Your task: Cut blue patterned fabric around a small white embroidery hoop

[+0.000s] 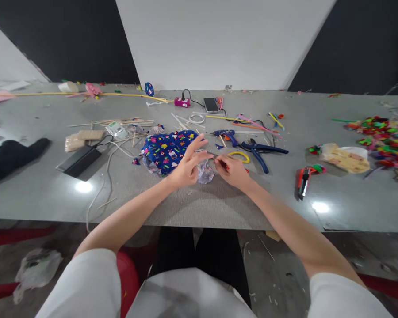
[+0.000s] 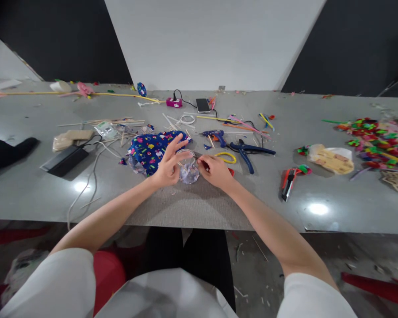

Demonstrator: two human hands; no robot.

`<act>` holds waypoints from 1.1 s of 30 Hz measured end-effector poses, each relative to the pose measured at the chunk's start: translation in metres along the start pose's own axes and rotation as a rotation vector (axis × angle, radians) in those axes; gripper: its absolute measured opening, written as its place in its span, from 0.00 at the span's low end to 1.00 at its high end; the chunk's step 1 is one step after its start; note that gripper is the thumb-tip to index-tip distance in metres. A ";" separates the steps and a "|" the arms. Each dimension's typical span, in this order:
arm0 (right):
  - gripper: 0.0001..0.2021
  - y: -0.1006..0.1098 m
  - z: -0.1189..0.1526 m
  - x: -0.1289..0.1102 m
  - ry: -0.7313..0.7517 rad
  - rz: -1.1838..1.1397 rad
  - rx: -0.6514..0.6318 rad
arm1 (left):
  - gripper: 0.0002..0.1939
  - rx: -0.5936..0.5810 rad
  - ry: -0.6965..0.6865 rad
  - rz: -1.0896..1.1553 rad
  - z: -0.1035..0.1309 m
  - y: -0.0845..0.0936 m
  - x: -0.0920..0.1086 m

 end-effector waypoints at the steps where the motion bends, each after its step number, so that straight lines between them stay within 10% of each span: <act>1: 0.06 0.000 0.000 0.001 -0.003 0.000 0.002 | 0.32 0.029 0.057 0.011 -0.001 0.001 -0.001; 11: 0.05 -0.005 0.001 0.006 -0.014 -0.009 -0.020 | 0.46 0.048 0.202 0.176 -0.005 -0.006 -0.002; 33: 0.07 -0.005 0.000 0.007 -0.036 0.013 -0.021 | 0.27 -0.224 0.146 0.189 0.005 -0.047 -0.017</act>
Point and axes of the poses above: each hand's wrist, its own z-axis away from the middle knuckle, its own y-axis out of the back of the hand, x = y × z, the point moved 8 cm from there along -z, towards the middle knuckle, and after that the axes turned 4 degrees about -z, right-handed, at the moved point
